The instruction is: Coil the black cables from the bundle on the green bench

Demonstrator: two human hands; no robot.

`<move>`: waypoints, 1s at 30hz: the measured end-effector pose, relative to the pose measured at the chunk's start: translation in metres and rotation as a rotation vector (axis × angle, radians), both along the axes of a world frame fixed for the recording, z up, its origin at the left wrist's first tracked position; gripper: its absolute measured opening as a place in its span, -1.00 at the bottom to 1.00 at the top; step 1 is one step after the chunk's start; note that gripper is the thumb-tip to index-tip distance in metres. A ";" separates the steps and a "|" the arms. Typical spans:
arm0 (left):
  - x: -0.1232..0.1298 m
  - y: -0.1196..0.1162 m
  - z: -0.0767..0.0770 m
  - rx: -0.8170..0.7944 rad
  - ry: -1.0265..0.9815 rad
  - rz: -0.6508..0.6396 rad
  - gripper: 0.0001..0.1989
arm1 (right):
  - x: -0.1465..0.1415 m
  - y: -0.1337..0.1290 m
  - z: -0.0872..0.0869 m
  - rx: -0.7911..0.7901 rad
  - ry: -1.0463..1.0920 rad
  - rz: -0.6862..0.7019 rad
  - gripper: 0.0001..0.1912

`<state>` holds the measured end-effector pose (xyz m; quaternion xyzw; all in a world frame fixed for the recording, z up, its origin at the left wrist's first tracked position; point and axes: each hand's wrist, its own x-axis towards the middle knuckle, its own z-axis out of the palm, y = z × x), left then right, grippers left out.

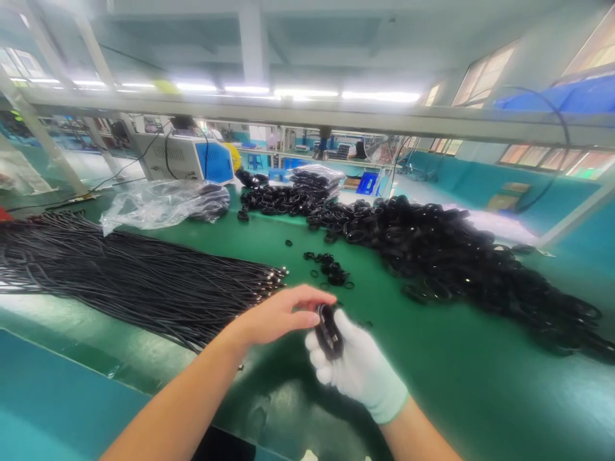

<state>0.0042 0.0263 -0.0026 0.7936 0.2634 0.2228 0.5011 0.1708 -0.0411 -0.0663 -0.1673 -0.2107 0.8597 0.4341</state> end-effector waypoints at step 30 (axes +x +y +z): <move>0.017 -0.033 -0.029 -0.475 -0.240 0.323 -0.85 | -0.001 -0.001 0.000 0.246 -0.289 -0.148 -0.61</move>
